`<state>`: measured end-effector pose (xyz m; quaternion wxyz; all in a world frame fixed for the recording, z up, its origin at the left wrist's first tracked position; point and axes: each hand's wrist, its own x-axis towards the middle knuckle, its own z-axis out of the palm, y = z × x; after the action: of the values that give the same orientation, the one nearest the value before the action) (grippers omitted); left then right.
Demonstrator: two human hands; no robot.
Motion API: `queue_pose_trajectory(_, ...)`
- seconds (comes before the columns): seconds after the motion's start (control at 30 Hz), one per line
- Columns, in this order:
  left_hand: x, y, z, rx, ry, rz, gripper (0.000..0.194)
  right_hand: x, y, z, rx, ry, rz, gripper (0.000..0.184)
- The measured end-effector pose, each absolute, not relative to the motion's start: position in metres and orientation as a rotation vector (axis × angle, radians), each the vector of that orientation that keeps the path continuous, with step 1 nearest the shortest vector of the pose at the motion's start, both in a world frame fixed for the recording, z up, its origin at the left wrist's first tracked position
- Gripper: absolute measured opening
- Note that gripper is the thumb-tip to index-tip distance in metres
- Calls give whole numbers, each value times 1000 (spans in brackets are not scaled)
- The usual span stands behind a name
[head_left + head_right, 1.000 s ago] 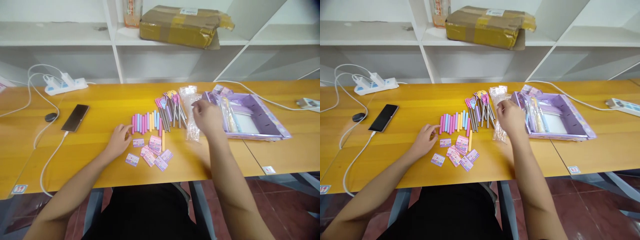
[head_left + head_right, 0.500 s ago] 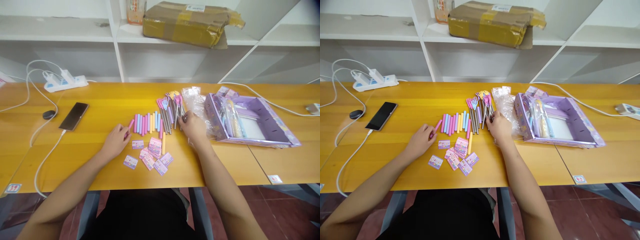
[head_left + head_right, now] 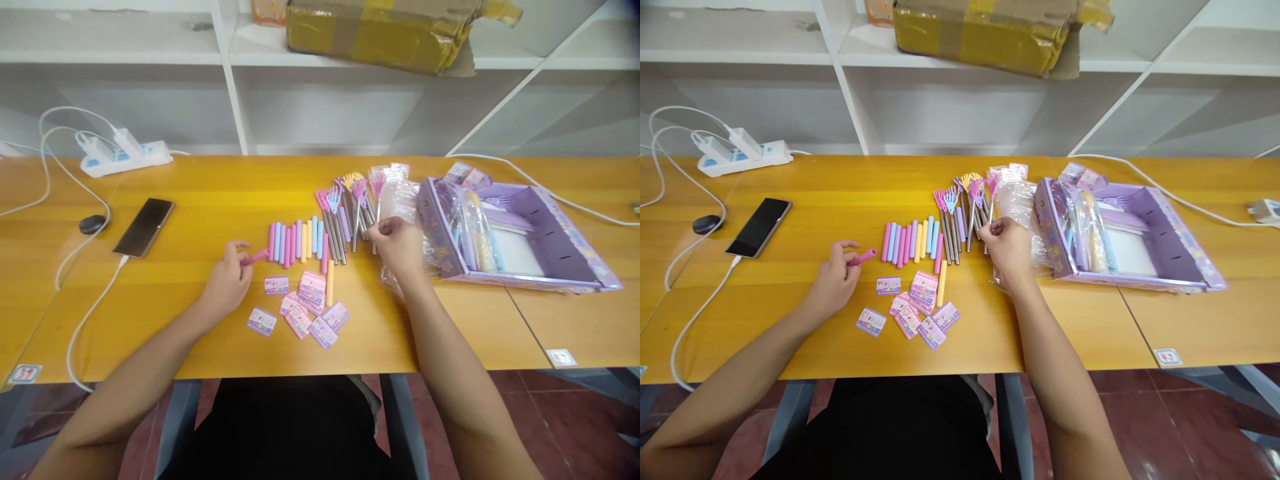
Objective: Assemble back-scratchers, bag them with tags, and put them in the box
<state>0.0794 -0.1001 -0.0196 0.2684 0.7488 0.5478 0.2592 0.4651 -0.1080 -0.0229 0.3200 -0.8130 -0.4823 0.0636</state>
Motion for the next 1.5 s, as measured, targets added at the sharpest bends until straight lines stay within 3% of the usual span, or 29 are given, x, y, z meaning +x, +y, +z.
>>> queue_pose_trajectory(0.17,83,-112,-12,2089,1180,664,29,459,-108,-20,-1793,-1080,325,20)
queue_pose_trajectory(0.33,86,-119,-16,2201,970,538,40,443,-115,-20,-1377,-1058,746,34)
queue_pose_trajectory(0.67,91,-121,-13,2352,895,423,42,406,-140,-11,-863,-1086,1350,22)
queue_pose_trajectory(1.5,90,-123,-27,2600,724,754,38,396,-153,-19,-821,-1210,1433,20)
